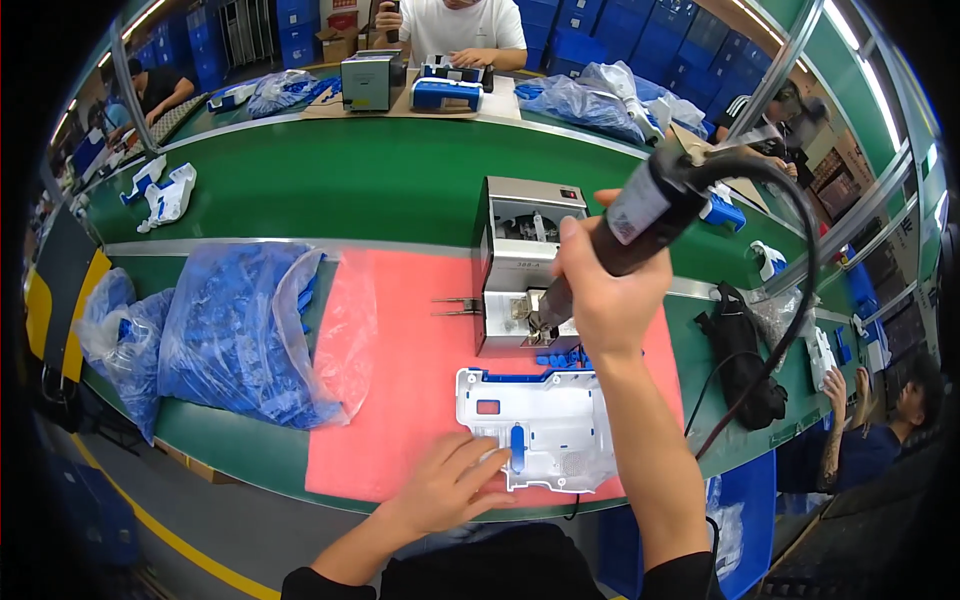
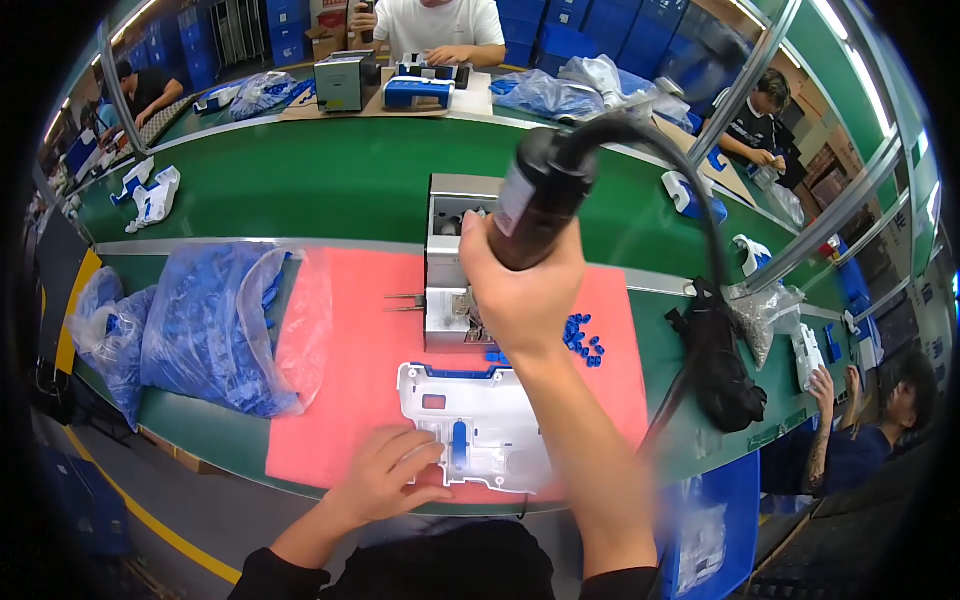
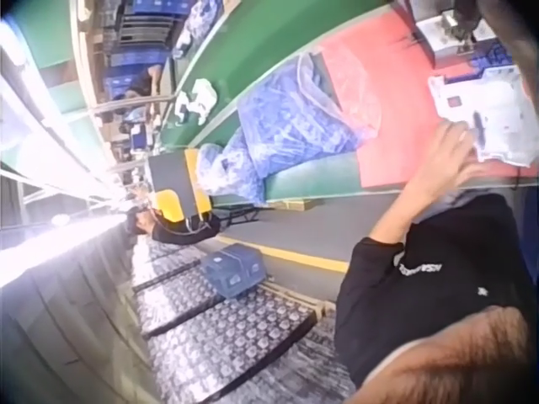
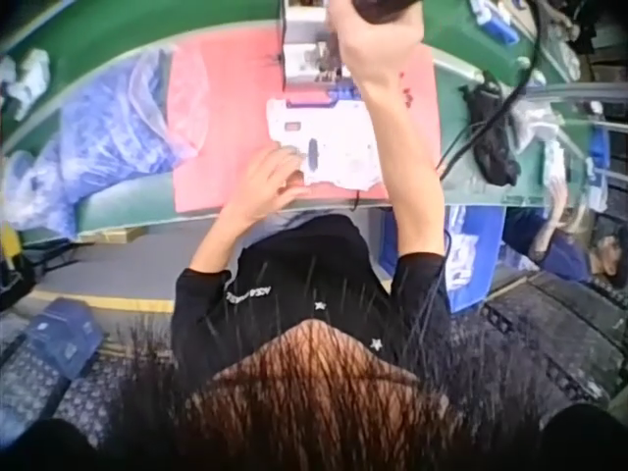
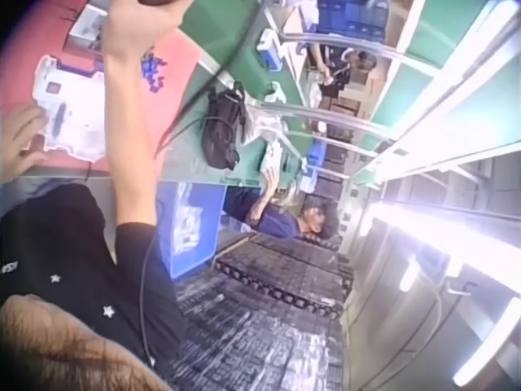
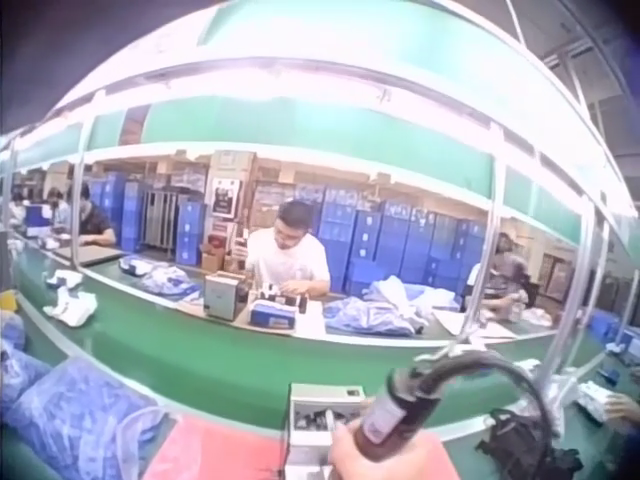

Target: The person assembles small blue plastic parts into a larger white plastic housing by securing them with screws using an electric screwdriver.

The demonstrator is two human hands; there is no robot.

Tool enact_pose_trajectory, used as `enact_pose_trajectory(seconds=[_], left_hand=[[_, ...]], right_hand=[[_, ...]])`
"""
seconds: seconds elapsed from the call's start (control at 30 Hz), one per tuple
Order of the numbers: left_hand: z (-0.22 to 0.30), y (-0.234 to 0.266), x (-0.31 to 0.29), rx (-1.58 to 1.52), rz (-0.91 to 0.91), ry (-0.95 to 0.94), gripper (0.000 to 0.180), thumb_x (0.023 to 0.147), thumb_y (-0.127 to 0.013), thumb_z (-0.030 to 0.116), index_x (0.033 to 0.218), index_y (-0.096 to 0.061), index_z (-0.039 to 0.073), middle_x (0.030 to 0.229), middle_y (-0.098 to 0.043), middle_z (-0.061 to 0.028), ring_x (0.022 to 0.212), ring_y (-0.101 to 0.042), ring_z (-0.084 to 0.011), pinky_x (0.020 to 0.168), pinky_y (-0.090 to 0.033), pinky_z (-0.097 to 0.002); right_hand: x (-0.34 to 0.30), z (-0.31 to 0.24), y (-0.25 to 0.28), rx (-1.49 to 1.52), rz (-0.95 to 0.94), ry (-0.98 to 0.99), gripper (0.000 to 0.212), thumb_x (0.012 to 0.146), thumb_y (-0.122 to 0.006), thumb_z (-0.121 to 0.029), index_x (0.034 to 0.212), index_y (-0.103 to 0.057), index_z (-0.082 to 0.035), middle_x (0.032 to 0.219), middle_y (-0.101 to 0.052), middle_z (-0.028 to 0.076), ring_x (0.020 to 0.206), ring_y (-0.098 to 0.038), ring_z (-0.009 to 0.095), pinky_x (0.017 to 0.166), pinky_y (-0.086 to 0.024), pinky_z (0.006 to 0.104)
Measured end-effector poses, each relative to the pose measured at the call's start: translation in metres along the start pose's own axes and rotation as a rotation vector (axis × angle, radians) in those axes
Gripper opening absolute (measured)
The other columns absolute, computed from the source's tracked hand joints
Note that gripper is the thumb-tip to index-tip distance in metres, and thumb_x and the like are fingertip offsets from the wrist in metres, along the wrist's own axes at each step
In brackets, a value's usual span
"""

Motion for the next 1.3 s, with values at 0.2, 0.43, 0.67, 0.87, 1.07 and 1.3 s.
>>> enact_pose_trajectory(seconds=[0.2,0.43,0.67,0.87,1.07,1.3], left_hand=[[-0.013,-0.013,-0.008,-0.051,-0.015,0.005,0.037,0.067,-0.074,0.027,0.094,-0.062,0.003,0.097,-0.061,-0.006,0.09,-0.055,-0.024,0.075,-0.047,-0.0341],[-0.015,-0.012,0.0,-0.09,0.095,0.013,0.032,0.064,-0.076,0.026,0.086,-0.064,0.005,0.086,-0.063,-0.0031,0.08,-0.056,-0.0202,0.068,-0.048,-0.0301],[-0.016,-0.015,-0.002,-0.143,0.077,0.003,0.032,0.064,-0.076,0.024,0.085,-0.063,0.004,0.082,-0.061,-0.0037,0.067,-0.054,-0.0184,0.058,-0.045,-0.0293],[-0.016,-0.016,-0.003,-0.132,0.054,-0.013,0.033,0.064,-0.075,0.024,0.086,-0.062,0.005,0.078,-0.06,-0.003,0.063,-0.052,-0.0179,0.056,-0.044,-0.0289],[-0.016,-0.018,-0.004,-0.143,0.032,-0.009,0.032,0.065,-0.074,0.024,0.087,-0.062,0.005,0.077,-0.059,-0.0026,0.062,-0.052,-0.0179,0.055,-0.042,-0.0294],[-0.013,-0.017,-0.004,-0.139,0.022,-0.022,0.033,0.066,-0.073,0.024,0.088,-0.062,0.003,0.077,-0.059,-0.0039,0.062,-0.052,-0.0181,0.055,-0.042,-0.0298]], right_hand=[[-0.009,0.009,0.003,0.023,-0.058,-0.22,0.024,0.078,-0.061,-0.001,0.099,-0.049,0.003,0.063,-0.054,0.004,0.048,-0.053,0.011,0.046,-0.042,0.0239],[-0.06,-0.037,0.027,-0.01,-0.041,-0.328,0.048,0.07,-0.05,0.007,0.115,-0.033,0.01,0.053,-0.052,0.006,0.044,-0.051,0.013,0.05,-0.044,0.0243],[-0.085,-0.026,0.035,-0.006,-0.037,-0.377,0.049,0.071,-0.054,0.002,0.113,-0.03,0.009,0.054,-0.051,0.008,0.044,-0.052,0.015,0.049,-0.046,0.026],[-0.087,-0.024,0.033,0.028,-0.061,-0.373,0.05,0.072,-0.055,0.002,0.114,-0.029,0.008,0.055,-0.051,0.009,0.045,-0.052,0.016,0.048,-0.046,0.0274],[-0.09,-0.015,0.032,0.057,-0.07,-0.381,0.048,0.073,-0.056,0.001,0.113,-0.031,0.008,0.057,-0.051,0.008,0.045,-0.052,0.016,0.048,-0.046,0.0273],[-0.1,-0.012,0.029,0.083,-0.107,-0.369,0.039,0.076,-0.055,0.002,0.109,-0.035,0.003,0.059,-0.052,0.009,0.046,-0.052,0.016,0.048,-0.046,0.0289]])
Point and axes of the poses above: each hand's wrist, its own x-axis towards the middle knuckle, its own y-axis out of the back of the hand, z = x × y, the point moved 9 cm from there along x, towards the middle knuckle
